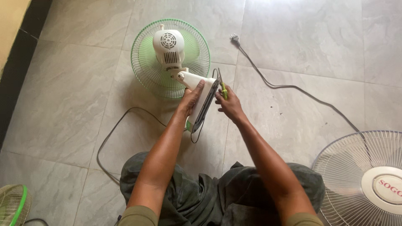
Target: The person disassembles two electric fans on a tiled floor. They use a screwdriver to remove the front grilles and blades from a blue fan and a green fan, then wipe the motor housing and grille with a red cloth.
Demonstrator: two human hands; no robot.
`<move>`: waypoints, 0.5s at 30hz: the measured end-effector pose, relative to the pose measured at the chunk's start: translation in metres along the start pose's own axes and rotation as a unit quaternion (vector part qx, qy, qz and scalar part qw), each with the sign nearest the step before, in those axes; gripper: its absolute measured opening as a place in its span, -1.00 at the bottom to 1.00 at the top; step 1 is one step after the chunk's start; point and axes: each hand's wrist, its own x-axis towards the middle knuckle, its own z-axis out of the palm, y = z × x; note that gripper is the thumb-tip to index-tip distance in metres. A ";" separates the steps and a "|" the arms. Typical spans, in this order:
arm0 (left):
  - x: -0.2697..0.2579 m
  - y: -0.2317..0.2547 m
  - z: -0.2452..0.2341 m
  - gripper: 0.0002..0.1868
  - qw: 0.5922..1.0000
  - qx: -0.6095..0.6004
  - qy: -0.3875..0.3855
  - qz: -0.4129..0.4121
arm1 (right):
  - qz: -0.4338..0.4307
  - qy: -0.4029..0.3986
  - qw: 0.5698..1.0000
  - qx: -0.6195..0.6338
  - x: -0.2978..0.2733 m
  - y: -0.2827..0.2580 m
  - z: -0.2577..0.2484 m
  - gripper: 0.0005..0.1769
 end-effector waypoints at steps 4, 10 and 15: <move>-0.007 0.000 0.006 -0.13 1.000 -0.014 -0.022 0.002 | -0.006 -0.011 0.999 0.050 -0.018 0.015 -0.022 -0.46; -0.001 -0.006 0.014 -0.12 0.997 -0.067 -0.038 0.010 | 0.005 0.051 0.996 0.069 -0.020 0.027 -0.034 -0.58; -0.006 0.001 0.014 -0.10 0.994 -0.089 -0.059 0.015 | 0.013 0.039 0.992 0.119 -0.014 0.026 -0.030 -0.57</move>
